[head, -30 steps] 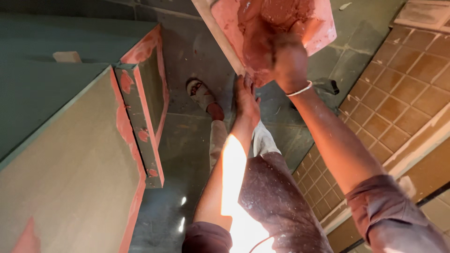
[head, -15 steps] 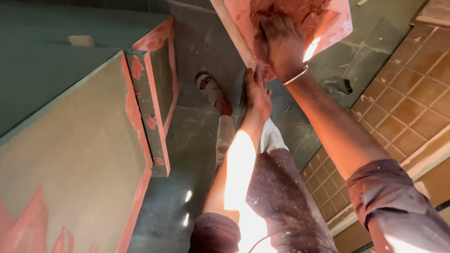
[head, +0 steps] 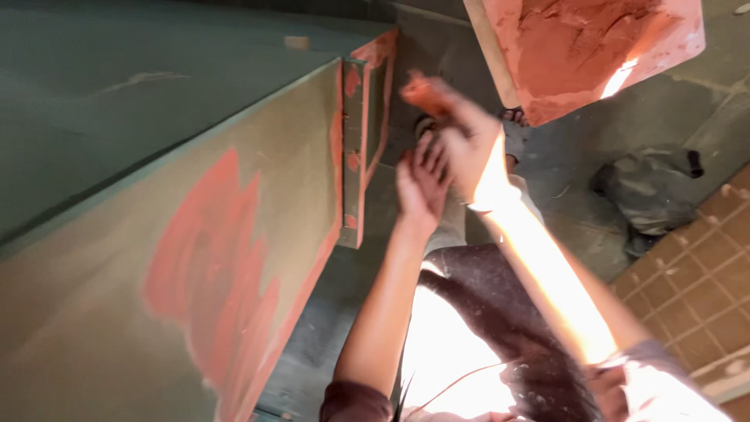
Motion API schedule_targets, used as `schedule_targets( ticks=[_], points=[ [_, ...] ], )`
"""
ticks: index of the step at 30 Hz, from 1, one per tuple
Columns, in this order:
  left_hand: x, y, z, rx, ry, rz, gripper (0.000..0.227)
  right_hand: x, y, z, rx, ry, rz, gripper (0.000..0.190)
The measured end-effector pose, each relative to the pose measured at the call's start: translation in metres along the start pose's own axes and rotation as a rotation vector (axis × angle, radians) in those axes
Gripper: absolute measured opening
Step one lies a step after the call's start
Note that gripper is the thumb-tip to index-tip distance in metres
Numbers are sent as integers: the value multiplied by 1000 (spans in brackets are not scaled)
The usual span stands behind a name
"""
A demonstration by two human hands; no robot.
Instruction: The person applies reddish-brown putty to a green wooden furniture frame using a putty knife. They repeatedly scoop putty from a container and spread it along the edges and corners of the frame, smoothing the surface.
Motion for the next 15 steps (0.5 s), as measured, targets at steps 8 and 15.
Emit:
schedule_targets(
  ticks=[8,15],
  points=[
    [-12,-74,-57,-3,44,-1,70,167,61,-10,-624,-279,-149,73],
    [10,-99,-72,35,551,-230,78,160,67,-48,-525,-35,-296,53]
  ],
)
Point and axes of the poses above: each hand's wrist, its own z-axis towards the middle knuckle, its own x-axis out of the palm, y = z × x, the point moved 4 cm from there along z, towards the middle knuckle
